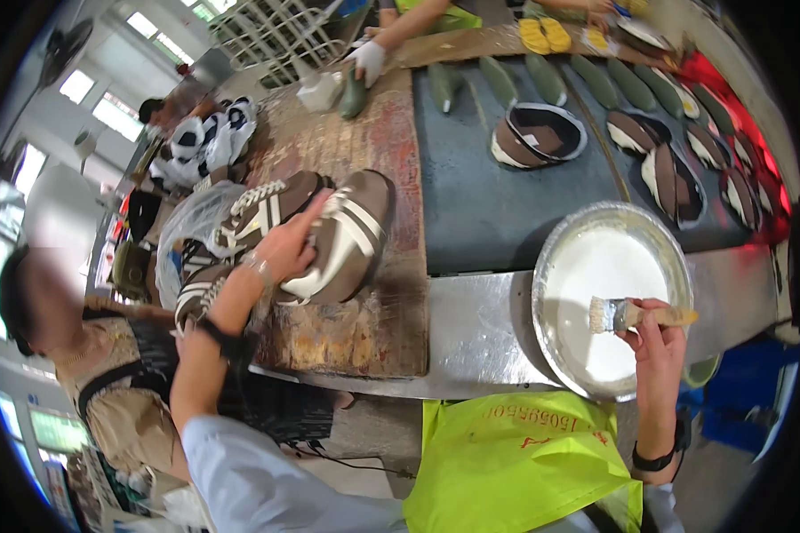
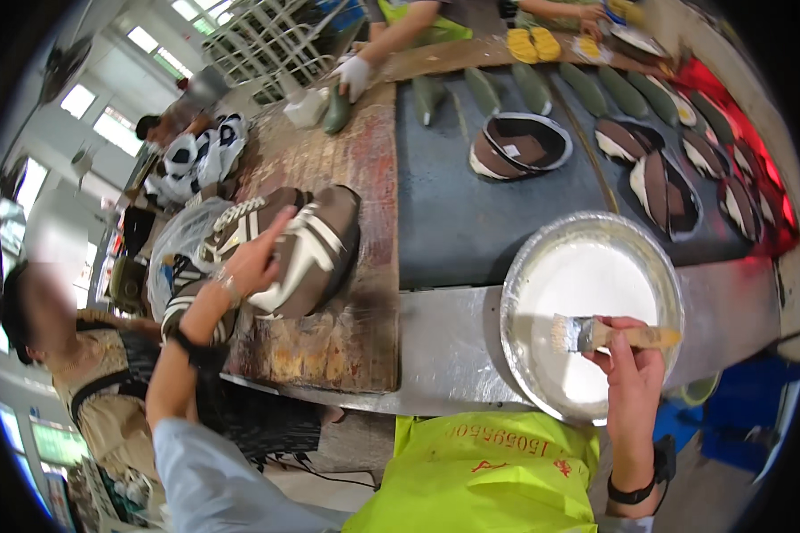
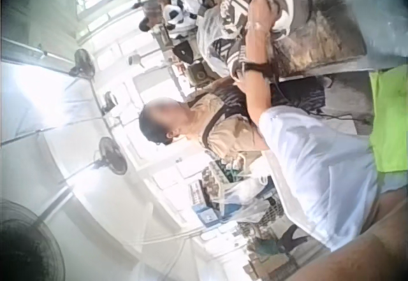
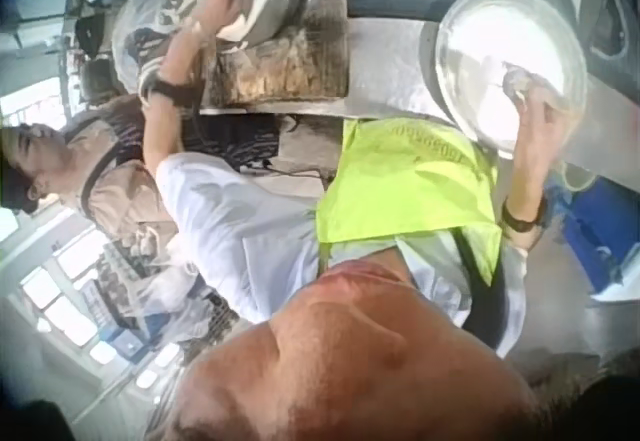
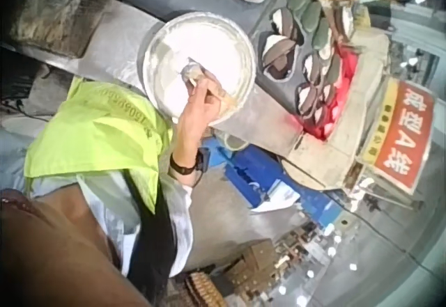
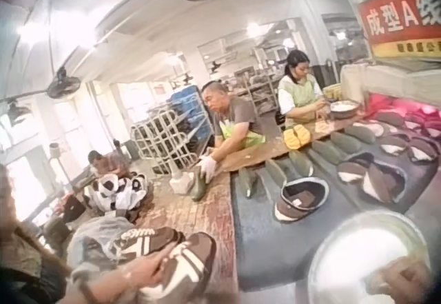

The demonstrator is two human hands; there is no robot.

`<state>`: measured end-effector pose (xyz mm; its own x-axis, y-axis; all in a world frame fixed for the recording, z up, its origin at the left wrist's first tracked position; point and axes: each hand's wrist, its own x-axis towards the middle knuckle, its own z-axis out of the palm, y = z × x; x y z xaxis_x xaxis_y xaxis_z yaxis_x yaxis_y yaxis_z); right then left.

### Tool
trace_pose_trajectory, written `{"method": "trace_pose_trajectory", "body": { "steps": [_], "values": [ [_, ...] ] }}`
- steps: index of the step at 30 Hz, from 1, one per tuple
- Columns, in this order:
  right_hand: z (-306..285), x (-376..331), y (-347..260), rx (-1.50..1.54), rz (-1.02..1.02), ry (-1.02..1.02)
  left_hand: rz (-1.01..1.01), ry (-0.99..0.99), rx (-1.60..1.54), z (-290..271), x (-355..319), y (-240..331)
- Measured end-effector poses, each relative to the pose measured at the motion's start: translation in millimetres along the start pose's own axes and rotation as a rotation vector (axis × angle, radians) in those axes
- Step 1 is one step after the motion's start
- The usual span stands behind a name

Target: Applying white glue or primer to the inner edges of shoe uppers using a brush.

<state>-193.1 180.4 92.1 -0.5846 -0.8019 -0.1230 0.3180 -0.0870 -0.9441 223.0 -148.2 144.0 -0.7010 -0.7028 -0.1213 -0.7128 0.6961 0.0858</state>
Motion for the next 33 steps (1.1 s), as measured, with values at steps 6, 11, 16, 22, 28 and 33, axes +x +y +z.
{"method": "trace_pose_trajectory", "body": {
  "steps": [6, 11, 16, 22, 28, 33],
  "values": [
    [-15, 4, 5, -0.003, 0.037, 0.075, -0.248, 0.637, -1.536, 59, -83, 56],
    [-24, 48, 43, -0.201, -0.078, -0.021, -0.247, 0.795, -1.948, 143, -94, 132],
    [-19, 73, 70, -0.713, -0.218, -0.023, -0.568, 0.315, -1.89, 103, -43, 205],
    [-26, 71, 56, -0.983, -0.227, -0.027, -0.223, -0.078, -1.423, 78, -2, 199],
    [-20, 55, 26, -0.271, -0.164, -0.211, -0.707, -0.56, -1.797, 84, 40, 218],
    [-3, 63, 26, -0.259, -0.187, -0.214, -0.317, -0.638, -1.566, 88, 54, 229]
  ]
}}
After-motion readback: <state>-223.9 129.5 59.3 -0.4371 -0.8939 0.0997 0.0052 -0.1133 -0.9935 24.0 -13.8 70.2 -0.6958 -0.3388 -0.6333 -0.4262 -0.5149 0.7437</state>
